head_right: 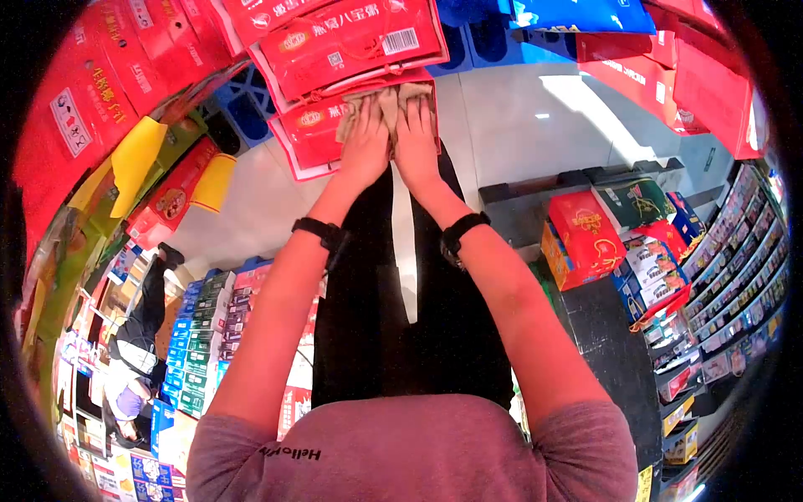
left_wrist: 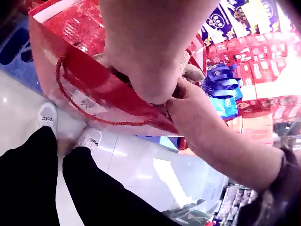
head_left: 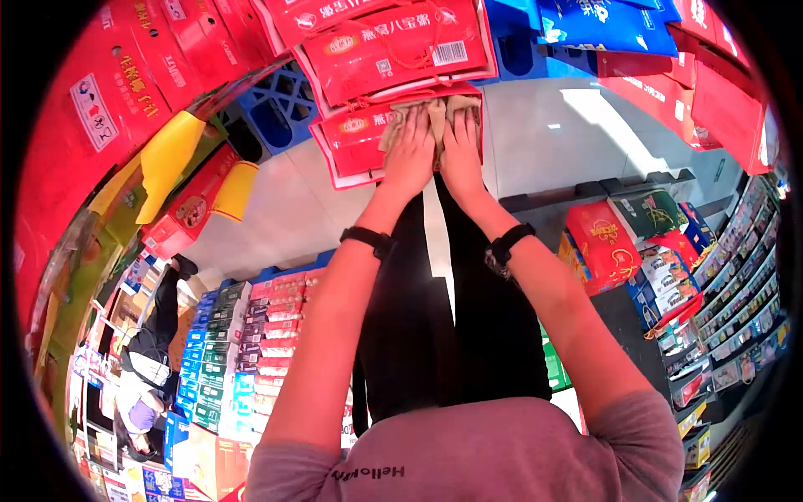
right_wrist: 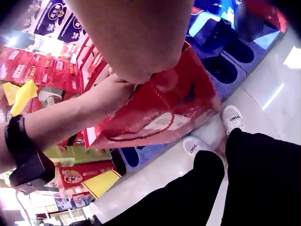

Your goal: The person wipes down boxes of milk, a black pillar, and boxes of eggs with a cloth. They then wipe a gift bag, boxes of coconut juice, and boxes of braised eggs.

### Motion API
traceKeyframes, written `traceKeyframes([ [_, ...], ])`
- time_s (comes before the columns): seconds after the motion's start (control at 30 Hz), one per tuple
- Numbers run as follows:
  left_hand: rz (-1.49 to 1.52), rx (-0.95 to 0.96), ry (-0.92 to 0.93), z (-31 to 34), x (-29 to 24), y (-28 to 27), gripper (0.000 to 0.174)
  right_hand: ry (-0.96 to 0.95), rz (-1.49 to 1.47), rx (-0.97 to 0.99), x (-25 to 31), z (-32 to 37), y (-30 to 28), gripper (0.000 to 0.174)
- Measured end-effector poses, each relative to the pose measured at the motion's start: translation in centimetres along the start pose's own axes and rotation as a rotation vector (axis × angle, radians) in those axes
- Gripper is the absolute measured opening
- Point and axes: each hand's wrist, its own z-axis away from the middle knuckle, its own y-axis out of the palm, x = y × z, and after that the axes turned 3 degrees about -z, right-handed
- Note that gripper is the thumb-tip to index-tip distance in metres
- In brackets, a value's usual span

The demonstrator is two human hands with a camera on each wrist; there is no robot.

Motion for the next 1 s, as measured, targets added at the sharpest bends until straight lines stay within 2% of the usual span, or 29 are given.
traceKeyframes([
  [0.07,-0.028,-0.042,-0.018,-0.1,-0.2,-0.1,0.054,0.000,-0.041,-0.040,0.6,0.0,-0.2,0.053],
  [0.1,0.121,-0.082,-0.049,0.3,-0.2,-0.1,0.055,0.010,-0.151,-0.006,0.6,0.2,0.0,0.052],
  [0.13,0.108,-0.086,-0.040,0.6,-0.4,-0.1,0.055,0.019,-0.260,0.028,0.7,0.2,0.0,0.051],
  [0.2,0.036,-0.085,-0.165,1.3,-0.9,-0.2,0.058,-0.031,-0.329,-0.039,1.1,0.0,-0.3,0.049],
  [0.27,0.069,-0.071,-0.207,1.2,-2.5,-2.9,0.062,-0.077,-0.442,-0.006,1.6,-0.5,-1.2,0.044],
  [0.33,0.328,-0.276,-0.197,0.4,-3.1,-4.3,0.063,-0.140,-0.453,-0.084,2.1,-1.9,-2.7,0.039],
  [0.37,0.452,-0.353,-0.134,-0.5,-3.2,-5.2,0.062,-0.229,-0.426,-0.169,2.3,-2.9,-3.9,0.038],
  [0.4,0.452,-0.353,-0.133,-1.5,-3.3,-6.1,0.062,-0.315,-0.398,-0.249,2.7,-3.8,-5.3,0.037],
  [0.47,0.004,-0.405,-0.130,-4.0,-3.0,-6.9,0.058,-0.263,-0.256,-0.373,2.9,-6.6,-7.0,0.037],
  [0.5,0.008,-0.404,-0.126,-5.5,-2.5,-6.9,0.058,-0.222,-0.202,-0.340,2.2,-8.2,-7.3,0.038],
  [0.57,-0.085,-0.257,-0.063,-9.2,-1.1,-6.8,0.057,-0.179,-0.142,-0.327,0.7,-11.3,-6.7,0.039],
  [0.63,-0.138,-0.224,-0.065,-10.4,0.2,-5.8,0.057,-0.148,0.099,-0.276,-0.2,-13.1,-4.7,0.038],
  [0.73,-0.188,-0.129,-0.101,-9.3,1.7,-5.5,0.058,-0.164,0.064,-0.255,1.3,-13.7,-2.5,0.036],
  [0.8,-0.285,-0.129,-0.257,-7.4,3.2,-5.7,0.060,-0.175,0.105,-0.197,3.0,-13.1,-1.4,0.038],
  [0.83,-0.194,-0.223,-0.237,-6.3,3.7,-6.5,0.061,-0.232,0.056,-0.098,4.0,-13.0,-0.9,0.036],
  [0.87,-0.204,-0.220,-0.224,-5.4,4.3,-7.2,0.061,-0.291,0.008,-0.005,4.9,-13.1,-0.6,0.034],
  [0.93,-0.105,-0.109,-0.450,-4.4,4.9,-8.5,0.059,-0.293,-0.057,-0.002,7.0,-13.2,-0.1,0.032],
  [1.0,-0.128,-0.067,-0.452,-4.6,5.2,-9.0,0.058,-0.306,-0.125,0.015,7.6,-13.4,0.2,0.030],
])
